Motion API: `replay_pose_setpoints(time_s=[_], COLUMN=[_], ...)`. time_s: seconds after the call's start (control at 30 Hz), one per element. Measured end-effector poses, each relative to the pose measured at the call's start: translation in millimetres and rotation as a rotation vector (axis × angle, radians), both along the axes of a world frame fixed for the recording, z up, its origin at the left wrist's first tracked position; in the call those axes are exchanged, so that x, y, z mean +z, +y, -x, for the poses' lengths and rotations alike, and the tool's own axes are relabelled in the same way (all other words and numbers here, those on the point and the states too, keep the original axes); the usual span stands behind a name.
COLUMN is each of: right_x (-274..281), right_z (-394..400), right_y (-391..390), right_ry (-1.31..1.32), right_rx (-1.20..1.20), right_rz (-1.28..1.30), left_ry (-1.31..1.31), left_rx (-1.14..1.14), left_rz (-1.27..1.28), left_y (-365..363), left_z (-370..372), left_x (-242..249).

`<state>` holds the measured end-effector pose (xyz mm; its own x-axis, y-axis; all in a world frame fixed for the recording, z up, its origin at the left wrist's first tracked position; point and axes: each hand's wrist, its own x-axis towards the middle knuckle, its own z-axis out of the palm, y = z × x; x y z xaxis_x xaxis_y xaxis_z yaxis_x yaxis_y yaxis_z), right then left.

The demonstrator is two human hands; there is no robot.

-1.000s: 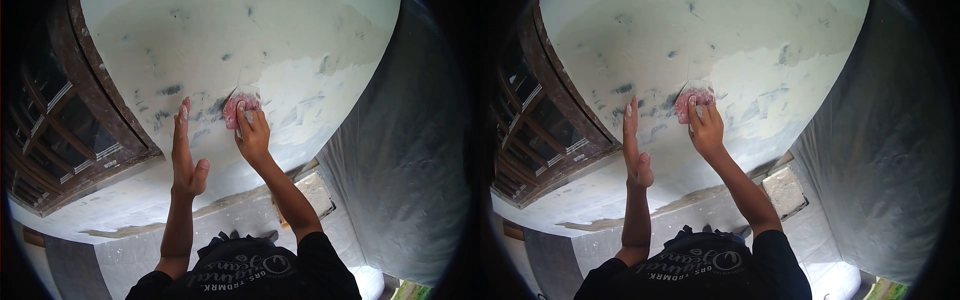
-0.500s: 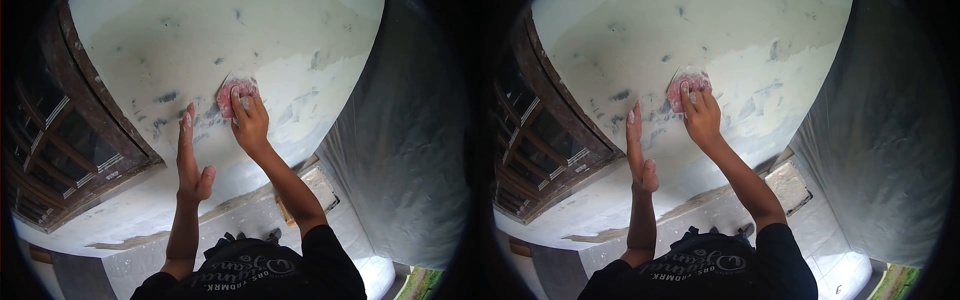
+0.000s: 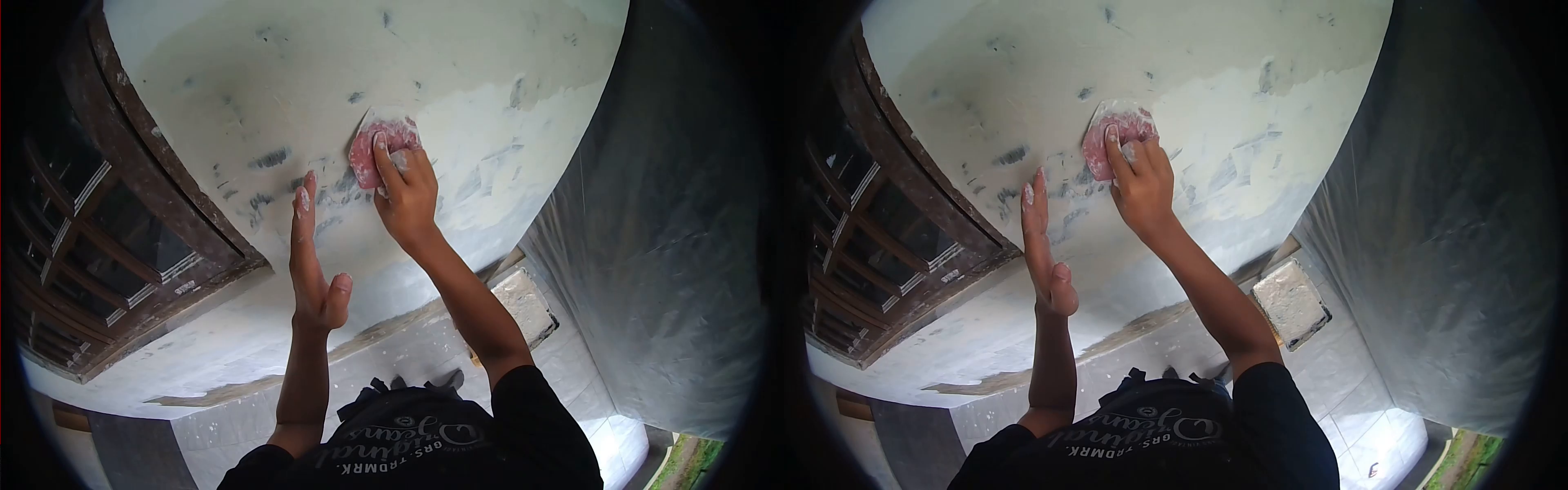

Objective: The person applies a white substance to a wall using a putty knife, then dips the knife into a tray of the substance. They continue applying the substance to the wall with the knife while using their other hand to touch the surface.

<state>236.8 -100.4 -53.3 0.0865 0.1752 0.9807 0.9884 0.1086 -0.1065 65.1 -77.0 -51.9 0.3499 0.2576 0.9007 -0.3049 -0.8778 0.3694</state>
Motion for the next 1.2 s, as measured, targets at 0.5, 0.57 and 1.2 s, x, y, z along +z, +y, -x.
replay_pose_setpoints(time_s=[0.5, 0.57, 1.2], right_x=[-11.2, -39.2, -97.3], right_z=[-15.7, -9.5, 31.4], right_y=[1.8, -2.7, -37.7], right_ry=[0.006, 0.01, 0.145], right_rx=[0.008, 0.037, 0.154], right_rz=[-0.007, 0.072, 0.116], left_ry=[-0.01, -0.014, 0.029], left_rx=[-0.014, -0.02, -0.009], left_rz=[-0.013, -0.018, -0.001], left_y=[3.4, 4.3, 3.3], left_z=[0.1, 0.9, 8.4], left_x=[3.2, 2.6, -3.7])
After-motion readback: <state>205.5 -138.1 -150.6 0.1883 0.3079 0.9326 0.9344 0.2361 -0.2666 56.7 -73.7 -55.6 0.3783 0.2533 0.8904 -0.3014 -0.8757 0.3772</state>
